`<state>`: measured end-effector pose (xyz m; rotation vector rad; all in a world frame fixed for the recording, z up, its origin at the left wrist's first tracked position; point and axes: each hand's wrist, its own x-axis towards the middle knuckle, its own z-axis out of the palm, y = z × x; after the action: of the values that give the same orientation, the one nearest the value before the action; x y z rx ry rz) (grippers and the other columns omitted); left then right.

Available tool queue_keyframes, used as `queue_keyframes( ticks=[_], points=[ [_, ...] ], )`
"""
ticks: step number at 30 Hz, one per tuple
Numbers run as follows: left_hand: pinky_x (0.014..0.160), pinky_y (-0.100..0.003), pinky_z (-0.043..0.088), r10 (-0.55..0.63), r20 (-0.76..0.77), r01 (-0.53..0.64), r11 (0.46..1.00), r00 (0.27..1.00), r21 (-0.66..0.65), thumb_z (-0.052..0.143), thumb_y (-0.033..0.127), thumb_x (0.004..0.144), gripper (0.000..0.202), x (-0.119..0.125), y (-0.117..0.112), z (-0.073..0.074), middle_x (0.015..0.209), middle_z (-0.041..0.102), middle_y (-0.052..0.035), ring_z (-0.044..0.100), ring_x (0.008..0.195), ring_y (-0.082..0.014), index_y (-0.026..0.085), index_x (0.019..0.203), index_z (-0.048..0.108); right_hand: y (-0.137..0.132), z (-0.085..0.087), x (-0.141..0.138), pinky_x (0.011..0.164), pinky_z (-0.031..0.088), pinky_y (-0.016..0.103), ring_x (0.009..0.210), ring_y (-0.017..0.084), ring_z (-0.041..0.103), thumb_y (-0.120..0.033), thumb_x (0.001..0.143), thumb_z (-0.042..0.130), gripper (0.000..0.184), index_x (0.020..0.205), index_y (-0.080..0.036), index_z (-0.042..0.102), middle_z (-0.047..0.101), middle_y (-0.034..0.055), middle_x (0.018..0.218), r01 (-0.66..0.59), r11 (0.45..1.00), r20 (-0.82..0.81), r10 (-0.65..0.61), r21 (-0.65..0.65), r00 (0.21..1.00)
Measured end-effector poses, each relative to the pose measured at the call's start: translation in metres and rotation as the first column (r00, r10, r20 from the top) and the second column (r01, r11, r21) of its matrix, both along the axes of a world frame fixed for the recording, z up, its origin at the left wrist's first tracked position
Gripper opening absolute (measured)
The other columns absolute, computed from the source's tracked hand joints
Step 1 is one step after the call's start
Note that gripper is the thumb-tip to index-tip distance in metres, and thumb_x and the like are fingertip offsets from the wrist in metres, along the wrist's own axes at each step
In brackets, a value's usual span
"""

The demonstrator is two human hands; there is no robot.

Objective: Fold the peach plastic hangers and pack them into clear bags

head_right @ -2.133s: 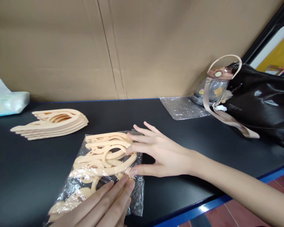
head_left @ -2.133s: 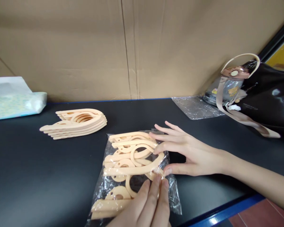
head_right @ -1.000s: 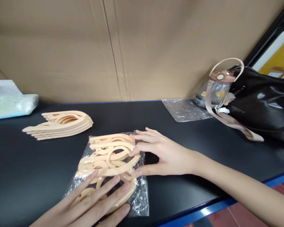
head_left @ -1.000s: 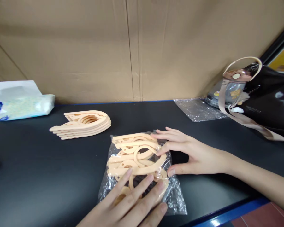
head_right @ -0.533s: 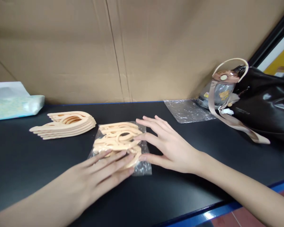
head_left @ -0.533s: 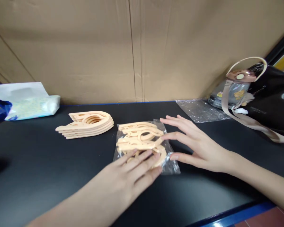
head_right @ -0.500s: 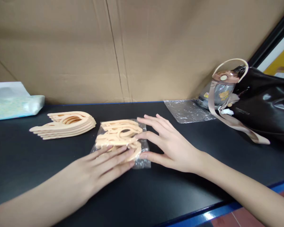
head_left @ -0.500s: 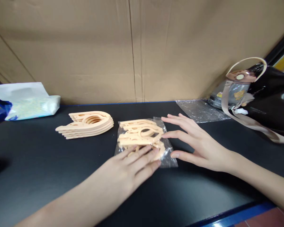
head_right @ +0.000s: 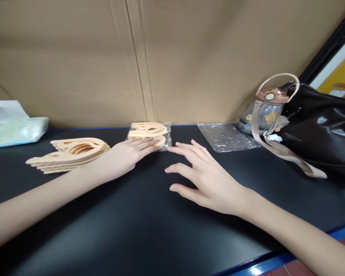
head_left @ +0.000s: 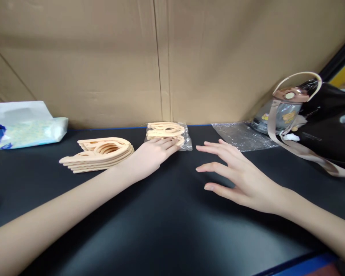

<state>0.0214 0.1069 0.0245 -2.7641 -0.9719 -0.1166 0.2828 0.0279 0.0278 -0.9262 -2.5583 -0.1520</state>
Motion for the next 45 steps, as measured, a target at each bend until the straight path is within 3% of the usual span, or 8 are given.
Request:
queue_keyframes(
  ticks=[7, 15, 24, 29, 32, 35, 39, 45],
  points=[
    [0.113, -0.047, 0.036, 0.070, 0.127, -0.061, 0.996, 0.989, -0.068, 0.033, -0.008, 0.083, 0.060, 0.002, 0.005, -0.006, 0.146, 0.053, -0.0170, 0.046, 0.138, -0.0291, 0.008, 0.139, 0.049, 0.000, 0.000, -0.002, 0.119, 0.025, 0.059, 0.144, 0.026, 0.036, -0.036, 0.096, 0.055, 0.026, 0.117, -0.024, 0.063, 0.050, 0.0115, 0.146, 0.000, 1.000, 0.012, 0.000, -0.024, 1.000],
    [0.114, -0.039, 0.039, 0.130, 0.283, -0.056, 0.965, 0.950, -0.256, 0.040, 0.024, 0.095, 0.048, -0.007, 0.004, -0.002, 0.148, 0.051, -0.0117, 0.047, 0.137, -0.0233, 0.015, 0.142, 0.041, -0.002, -0.001, -0.003, 0.119, 0.026, 0.059, 0.144, 0.026, 0.037, -0.035, 0.096, 0.054, 0.026, 0.119, -0.024, 0.063, 0.051, 0.0117, 0.146, -0.002, 1.000, 0.043, 0.003, -0.022, 0.999],
    [0.116, -0.052, 0.030, 0.195, 0.223, -0.148, 0.966, 0.955, -0.210, 0.056, 0.058, 0.085, 0.083, -0.072, 0.003, 0.040, 0.157, 0.037, -0.0171, 0.032, 0.145, -0.0366, 0.013, 0.150, 0.034, -0.003, 0.000, -0.003, 0.119, 0.026, 0.059, 0.143, 0.026, 0.038, -0.036, 0.097, 0.053, 0.027, 0.120, -0.025, 0.062, 0.051, 0.0108, 0.146, -0.002, 1.000, 0.063, 0.003, -0.018, 0.998],
    [0.114, -0.052, 0.032, 0.290, 0.198, -0.273, 0.956, 0.936, -0.109, 0.043, 0.063, 0.093, 0.076, -0.107, -0.008, 0.054, 0.157, 0.037, -0.0121, 0.035, 0.142, -0.0364, 0.011, 0.149, 0.035, 0.007, 0.002, 0.006, 0.119, 0.026, 0.055, 0.140, 0.025, 0.043, -0.039, 0.098, 0.051, 0.028, 0.119, -0.024, 0.063, 0.055, 0.0095, 0.143, 0.073, 0.997, 0.097, -0.077, 0.039, 0.992],
    [0.111, -0.048, 0.038, 0.203, 0.273, -0.210, 0.978, 0.940, -0.002, 0.043, 0.060, 0.094, 0.068, -0.105, -0.028, 0.050, 0.150, 0.047, -0.0082, 0.045, 0.136, -0.0346, 0.017, 0.146, 0.042, 0.028, -0.002, 0.030, 0.116, 0.030, 0.055, 0.132, 0.030, 0.051, -0.042, 0.098, 0.049, 0.040, 0.125, -0.015, 0.062, 0.059, 0.0161, 0.137, 0.287, 0.948, 0.161, -0.308, 0.141, 0.938],
    [0.111, -0.045, 0.041, 0.034, 0.238, -0.066, 0.990, 0.971, 0.127, 0.043, 0.038, 0.099, 0.041, -0.087, -0.051, 0.038, 0.147, 0.051, -0.0069, 0.046, 0.136, -0.0292, 0.018, 0.134, 0.055, 0.048, -0.006, 0.058, 0.107, 0.039, 0.056, 0.125, 0.039, 0.055, -0.049, 0.097, 0.046, 0.059, 0.129, -0.002, 0.058, 0.058, 0.0277, 0.134, 0.548, 0.810, 0.256, -0.586, 0.209, 0.769],
    [0.116, -0.042, 0.037, -0.173, 0.124, 0.138, 0.958, 0.977, 0.253, 0.047, 0.020, 0.096, 0.037, -0.057, -0.078, 0.023, 0.144, 0.057, -0.0064, 0.050, 0.135, -0.0245, 0.020, 0.131, 0.059, 0.046, 0.008, 0.071, 0.082, 0.048, 0.048, 0.086, 0.035, 0.070, -0.053, 0.099, 0.032, 0.057, 0.093, -0.012, 0.071, 0.073, 0.0184, 0.088, 0.731, 0.682, 0.440, -0.657, 0.000, 0.612],
    [0.117, -0.034, 0.035, -0.304, 0.152, 0.264, 0.935, 0.940, 0.237, 0.045, 0.018, 0.099, 0.037, -0.026, -0.102, 0.018, 0.140, 0.062, -0.0025, 0.054, 0.131, -0.0191, 0.018, 0.132, 0.060, 0.024, 0.043, 0.060, 0.066, 0.041, 0.032, 0.066, 0.021, 0.062, -0.072, 0.091, 0.030, 0.066, 0.069, -0.021, 0.066, 0.068, 0.0047, 0.070, 0.622, 0.692, 0.174, -0.606, -0.366, 0.776]
  ],
)
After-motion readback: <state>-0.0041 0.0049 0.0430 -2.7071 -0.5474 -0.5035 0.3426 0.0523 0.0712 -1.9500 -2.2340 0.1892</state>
